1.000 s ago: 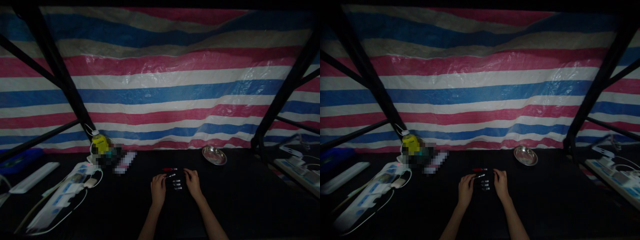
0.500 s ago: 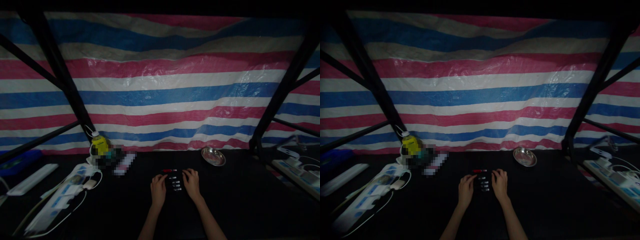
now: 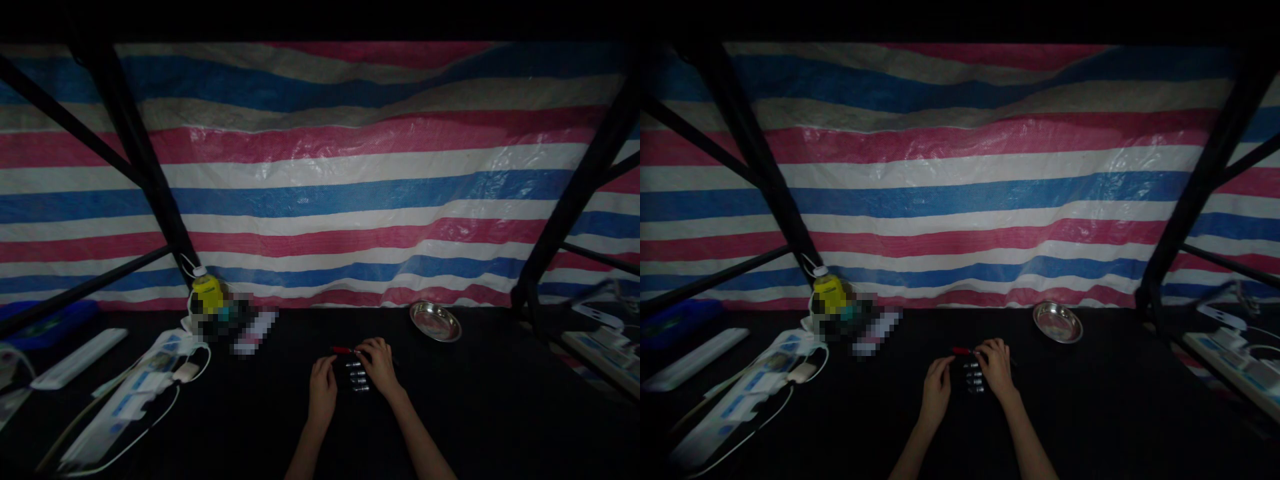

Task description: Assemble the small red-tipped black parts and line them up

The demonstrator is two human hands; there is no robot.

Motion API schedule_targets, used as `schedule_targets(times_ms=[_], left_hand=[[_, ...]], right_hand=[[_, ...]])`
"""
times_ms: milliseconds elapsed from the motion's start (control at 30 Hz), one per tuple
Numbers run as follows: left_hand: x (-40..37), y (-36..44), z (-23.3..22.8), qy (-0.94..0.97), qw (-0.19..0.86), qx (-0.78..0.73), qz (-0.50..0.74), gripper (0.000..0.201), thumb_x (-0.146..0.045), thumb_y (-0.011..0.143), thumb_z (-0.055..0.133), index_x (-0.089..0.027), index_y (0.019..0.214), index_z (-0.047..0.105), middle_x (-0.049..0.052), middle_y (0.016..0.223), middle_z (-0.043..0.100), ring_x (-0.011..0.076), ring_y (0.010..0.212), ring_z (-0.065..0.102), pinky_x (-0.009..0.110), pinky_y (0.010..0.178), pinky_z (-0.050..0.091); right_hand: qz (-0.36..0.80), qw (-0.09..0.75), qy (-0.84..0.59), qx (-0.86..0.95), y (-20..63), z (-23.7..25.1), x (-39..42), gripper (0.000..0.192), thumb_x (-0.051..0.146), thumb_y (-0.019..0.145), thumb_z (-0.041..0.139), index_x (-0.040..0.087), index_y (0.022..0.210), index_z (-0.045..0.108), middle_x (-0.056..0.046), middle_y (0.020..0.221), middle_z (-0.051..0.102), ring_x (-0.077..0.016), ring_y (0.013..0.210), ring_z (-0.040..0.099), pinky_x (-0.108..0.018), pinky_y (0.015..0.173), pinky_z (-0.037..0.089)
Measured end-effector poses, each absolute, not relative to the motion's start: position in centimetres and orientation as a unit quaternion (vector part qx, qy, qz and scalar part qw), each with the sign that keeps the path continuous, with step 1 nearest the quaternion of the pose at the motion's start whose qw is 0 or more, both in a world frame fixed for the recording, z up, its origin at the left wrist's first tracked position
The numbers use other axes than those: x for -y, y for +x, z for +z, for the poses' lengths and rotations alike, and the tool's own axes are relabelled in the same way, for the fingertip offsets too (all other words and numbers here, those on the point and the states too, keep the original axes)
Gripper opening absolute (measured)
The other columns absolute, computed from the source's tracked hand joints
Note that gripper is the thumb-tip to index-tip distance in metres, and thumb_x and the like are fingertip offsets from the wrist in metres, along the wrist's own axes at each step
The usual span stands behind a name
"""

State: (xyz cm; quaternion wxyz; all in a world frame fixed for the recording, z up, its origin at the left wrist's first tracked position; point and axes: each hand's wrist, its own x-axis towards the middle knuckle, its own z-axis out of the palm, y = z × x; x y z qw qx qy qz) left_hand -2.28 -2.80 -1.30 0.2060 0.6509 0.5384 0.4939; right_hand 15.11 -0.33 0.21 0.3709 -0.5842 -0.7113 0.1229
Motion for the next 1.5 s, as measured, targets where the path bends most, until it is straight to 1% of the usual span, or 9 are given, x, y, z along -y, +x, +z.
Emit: schedule_targets(times_ms=[100,200,300,433,633,900,1033,1233,1500], left_hand=[[2.9,-2.2,-1.1,0.645,0.209,-0.54,0.499,0.03,-0.021,0.083,0.038,-0.02,0.097,0.064,0.008,0.097,0.063,0.0202,0.093,0.059,0.041,0.087,0.048],[2.9,-2.2,-1.0,0.635,0.213,-0.548,0.502,0.028,-0.025,0.084,0.04,-0.02,0.096,0.064,0.008,0.096,0.063,0.0208,0.093,0.059,0.041,0.087,0.048],[2.9,-2.2,-1.0,0.626,0.219,-0.553,0.505,0.027,-0.027,0.083,0.041,-0.019,0.094,0.064,0.009,0.096,0.063,0.0212,0.094,0.059,0.04,0.086,0.048],[2.8,-2.3,-1.2,0.608,0.226,-0.563,0.512,0.027,-0.028,0.082,0.042,-0.018,0.096,0.063,0.009,0.097,0.063,0.0211,0.089,0.061,0.039,0.079,0.05],[2.7,-2.2,-1.2,0.598,0.227,-0.568,0.518,0.028,-0.031,0.081,0.043,-0.017,0.095,0.063,0.01,0.093,0.064,0.021,0.085,0.062,0.037,0.073,0.051],[3.0,-2.2,-0.5,0.576,0.23,-0.576,0.532,0.033,-0.041,0.083,0.045,-0.017,0.099,0.062,0.009,0.091,0.063,0.0191,0.079,0.061,0.033,0.068,0.051],[3.2,-2.2,-0.4,0.558,0.253,-0.574,0.543,0.04,-0.045,0.083,0.047,-0.017,0.108,0.058,0.008,0.091,0.063,0.0171,0.077,0.061,0.03,0.066,0.051],[3.4,-1.9,0.1,0.559,0.276,-0.562,0.543,0.048,-0.042,0.084,0.049,-0.02,0.126,0.047,0.011,0.11,0.06,0.0167,0.084,0.06,0.031,0.07,0.05],[3.9,-2.0,0.6,0.575,0.291,-0.531,0.55,0.044,-0.042,0.083,0.05,-0.022,0.122,0.051,0.008,0.104,0.065,0.0175,0.088,0.061,0.031,0.075,0.049]], right_hand=[[0.152,0.431,-0.571,0.682,15.5,0.3,0.4,0.018,0.032,0.082,0.054,0.028,0.088,0.069,-0.004,0.089,0.068,-0.0234,0.093,0.053,-0.039,0.083,0.035],[0.207,0.552,-0.55,0.591,15.8,0.2,0.2,0.022,0.041,0.078,0.057,0.024,0.085,0.07,-0.006,0.087,0.069,-0.023,0.088,0.056,-0.039,0.081,0.039],[0.336,0.656,-0.51,0.444,16.1,-0.2,-0.3,0.031,0.047,0.068,0.066,0.02,0.084,0.069,-0.006,0.084,0.069,-0.0209,0.079,0.059,-0.034,0.072,0.045],[0.524,0.7,-0.415,0.252,16.5,-0.6,-0.8,0.034,0.04,0.053,0.078,0.021,0.08,0.068,-0.002,0.075,0.069,-0.0146,0.062,0.059,-0.028,0.057,0.047],[0.608,0.692,-0.337,0.195,16.9,-0.5,-0.7,0.022,0.032,0.058,0.076,0.022,0.076,0.067,-0.002,0.072,0.067,-0.012,0.053,0.056,-0.026,0.051,0.047],[0.643,0.659,-0.348,0.176,16.4,0.2,-0.2,0.03,0.032,0.053,0.08,0.021,0.079,0.069,-0.001,0.069,0.066,-0.0097,0.049,0.053,-0.022,0.044,0.043],[0.627,0.642,-0.375,0.232,15.8,0.8,0.2,0.033,0.034,0.052,0.081,0.019,0.079,0.07,-0.001,0.068,0.065,-0.0079,0.048,0.049,-0.021,0.043,0.038],[0.569,0.606,-0.415,0.369,14.9,1.2,0.8,0.033,0.039,0.058,0.077,0.017,0.083,0.072,0.0,0.066,0.062,-0.0056,0.047,0.039,-0.021,0.044,0.027],[0.566,0.523,-0.437,0.464,14.7,0.4,0.9,0.037,0.044,0.063,0.072,0.016,0.087,0.072,0.003,0.052,0.053,-0.0063,0.046,0.034,-0.022,0.046,0.021]])
